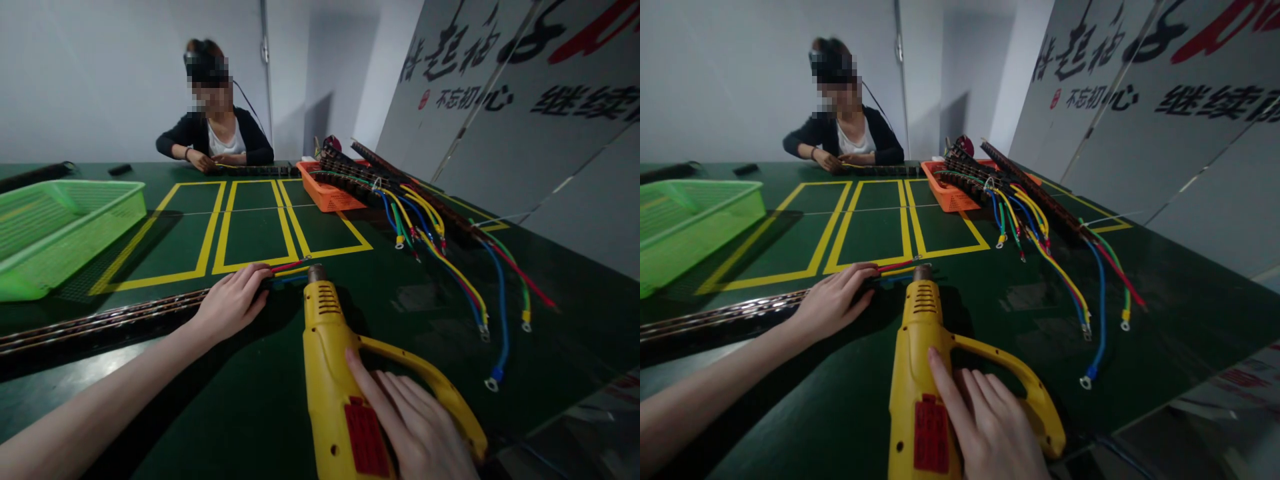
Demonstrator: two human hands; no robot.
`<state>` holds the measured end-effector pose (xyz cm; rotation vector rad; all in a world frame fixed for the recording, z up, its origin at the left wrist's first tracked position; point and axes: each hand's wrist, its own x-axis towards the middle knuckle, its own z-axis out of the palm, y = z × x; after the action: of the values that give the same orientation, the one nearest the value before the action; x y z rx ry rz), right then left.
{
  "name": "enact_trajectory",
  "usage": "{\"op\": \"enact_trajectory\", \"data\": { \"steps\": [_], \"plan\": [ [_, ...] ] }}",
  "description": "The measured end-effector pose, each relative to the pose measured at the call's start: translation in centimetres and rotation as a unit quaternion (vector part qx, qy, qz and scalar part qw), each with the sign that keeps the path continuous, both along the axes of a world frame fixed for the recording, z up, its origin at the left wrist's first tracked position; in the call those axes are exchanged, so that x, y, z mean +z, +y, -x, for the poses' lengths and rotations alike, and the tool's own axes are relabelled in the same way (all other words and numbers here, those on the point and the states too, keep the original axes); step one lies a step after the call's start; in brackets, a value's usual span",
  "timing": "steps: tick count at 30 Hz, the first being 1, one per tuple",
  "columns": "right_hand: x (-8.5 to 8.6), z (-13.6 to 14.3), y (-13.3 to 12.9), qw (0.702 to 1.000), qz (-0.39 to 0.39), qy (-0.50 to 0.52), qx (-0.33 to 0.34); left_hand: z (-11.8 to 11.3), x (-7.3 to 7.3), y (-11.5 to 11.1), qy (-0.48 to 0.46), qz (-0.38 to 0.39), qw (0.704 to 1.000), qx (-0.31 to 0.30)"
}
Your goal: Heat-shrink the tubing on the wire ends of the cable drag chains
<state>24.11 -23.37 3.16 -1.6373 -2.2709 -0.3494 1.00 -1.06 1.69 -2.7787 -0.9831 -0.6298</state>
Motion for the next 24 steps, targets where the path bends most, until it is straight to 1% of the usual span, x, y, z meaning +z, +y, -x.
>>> {"op": "enact_trajectory", "data": {
  "steps": [3, 6, 10, 12, 17, 24],
  "plan": [
    [0.0, 1.6, 0.3, 1.000, -0.013, -0.001, 0.001, 0.0, -0.3, -0.1, -0.003, -0.006, 1.000, 0.007],
    [0.0, 3.1, 0.8, 1.000, -0.001, 0.006, 0.017, -0.1, -0.2, -0.3, -0.011, -0.004, 1.000, 0.013],
    [-0.2, 4.2, 1.1, 0.999, 0.006, 0.020, 0.041, -0.2, -0.3, -0.4, -0.008, -0.009, 1.000, 0.027],
    [-0.3, 4.3, 1.1, 0.999, 0.008, 0.033, 0.042, -0.1, -0.5, -0.4, -0.003, -0.012, 0.999, 0.033],
    [-0.3, 3.8, 1.2, 0.996, 0.032, 0.064, 0.053, 0.0, -0.5, -0.4, 0.010, -0.027, 0.999, 0.023],
    [0.2, 2.8, 1.8, 0.993, 0.039, 0.093, 0.064, 0.0, -0.4, -0.4, 0.017, -0.026, 0.999, 0.017]
  ]
}}
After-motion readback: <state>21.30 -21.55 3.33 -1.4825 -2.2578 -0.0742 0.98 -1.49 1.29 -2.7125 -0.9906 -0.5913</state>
